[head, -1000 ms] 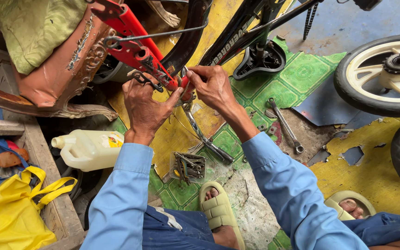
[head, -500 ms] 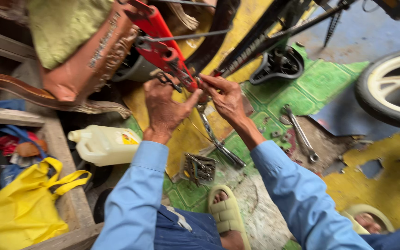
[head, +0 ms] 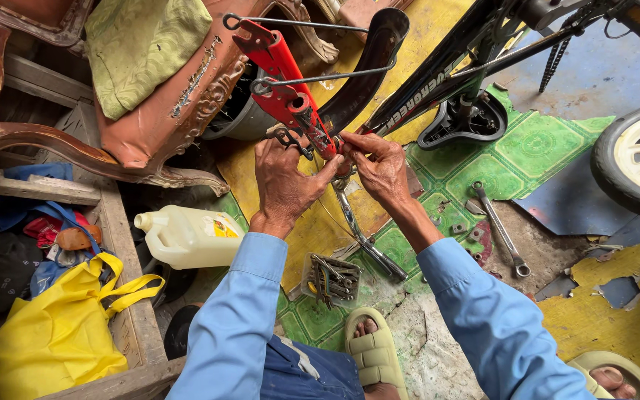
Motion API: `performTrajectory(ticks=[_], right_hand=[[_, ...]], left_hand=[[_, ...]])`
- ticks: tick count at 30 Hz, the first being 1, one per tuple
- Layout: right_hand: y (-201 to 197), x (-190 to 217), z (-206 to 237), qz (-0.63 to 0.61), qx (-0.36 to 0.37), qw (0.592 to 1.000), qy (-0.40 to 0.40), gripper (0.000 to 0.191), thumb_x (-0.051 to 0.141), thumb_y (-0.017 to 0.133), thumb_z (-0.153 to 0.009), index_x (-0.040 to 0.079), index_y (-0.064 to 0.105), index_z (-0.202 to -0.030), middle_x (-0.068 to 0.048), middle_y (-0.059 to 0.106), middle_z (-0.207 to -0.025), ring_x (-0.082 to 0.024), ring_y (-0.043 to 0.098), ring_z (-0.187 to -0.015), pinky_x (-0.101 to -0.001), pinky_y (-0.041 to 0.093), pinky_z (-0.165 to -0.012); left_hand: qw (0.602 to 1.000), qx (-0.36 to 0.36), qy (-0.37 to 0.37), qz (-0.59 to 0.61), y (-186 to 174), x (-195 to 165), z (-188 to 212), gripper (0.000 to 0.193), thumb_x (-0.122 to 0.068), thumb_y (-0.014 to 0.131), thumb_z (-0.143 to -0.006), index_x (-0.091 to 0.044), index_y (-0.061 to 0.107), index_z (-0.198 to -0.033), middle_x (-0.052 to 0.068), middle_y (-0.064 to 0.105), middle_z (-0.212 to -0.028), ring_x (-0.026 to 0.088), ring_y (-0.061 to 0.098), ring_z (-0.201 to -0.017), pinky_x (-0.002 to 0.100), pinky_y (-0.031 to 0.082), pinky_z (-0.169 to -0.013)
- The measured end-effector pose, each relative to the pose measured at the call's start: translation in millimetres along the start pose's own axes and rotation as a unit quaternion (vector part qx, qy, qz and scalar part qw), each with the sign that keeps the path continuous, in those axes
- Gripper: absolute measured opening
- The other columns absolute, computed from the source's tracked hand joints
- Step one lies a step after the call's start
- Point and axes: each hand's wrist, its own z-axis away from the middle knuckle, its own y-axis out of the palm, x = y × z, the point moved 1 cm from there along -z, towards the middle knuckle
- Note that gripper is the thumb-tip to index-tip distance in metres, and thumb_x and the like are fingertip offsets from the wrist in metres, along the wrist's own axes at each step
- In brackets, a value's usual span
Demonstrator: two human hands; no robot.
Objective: The person repairs a small folding bicycle lying on the floor. They work by hand on the red rear frame section near the brake and chain area, then lift a small wheel, position it against the frame, and thread and tighten components at the wheel hub by hand.
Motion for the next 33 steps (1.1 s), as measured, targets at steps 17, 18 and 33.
performTrajectory(ticks=[17,18,33], right_hand=[[-18.5,74.4,-21.1,-0.013,0.144,0.971,0.191,0.028,0.02,0.069,-0.096,-0.002,0.078,-0.112,-0.008,0.075,-0.073,-0.007,0.061,-0.052,-0.0246,0.049,-0.046],[-18.7,72.8,-20.1,-0.007,0.13,0.976,0.177,0.028,0.019,0.067,-0.097,-0.003,0.077,-0.113,-0.008,0.076,-0.073,-0.007,0.062,-0.053,-0.0242,0.05,-0.046],[-5.1,5.9,4.7,-0.063,0.06,0.993,0.075,0.029,0.015,0.067,-0.101,0.003,0.072,-0.127,-0.004,0.079,-0.091,-0.007,0.071,-0.083,-0.0252,0.058,-0.079]], left_hand=[[1.0,0.011,-0.009,0.007,-3.0,4.8,-1.6,0.037,-0.035,0.092,-0.076,-0.013,0.075,-0.101,0.005,0.067,-0.098,0.026,0.064,-0.103,0.044,0.043,-0.093],[1.0,0.009,-0.006,0.005,-2.7,5.5,-1.6,0.037,-0.035,0.092,-0.077,-0.013,0.075,-0.101,0.005,0.067,-0.098,0.027,0.064,-0.103,0.044,0.043,-0.093],[0.998,0.041,0.027,0.034,-15.7,4.0,4.3,0.042,-0.034,0.088,-0.083,-0.009,0.07,-0.112,0.01,0.067,-0.112,0.029,0.062,-0.11,0.045,0.042,-0.1]])
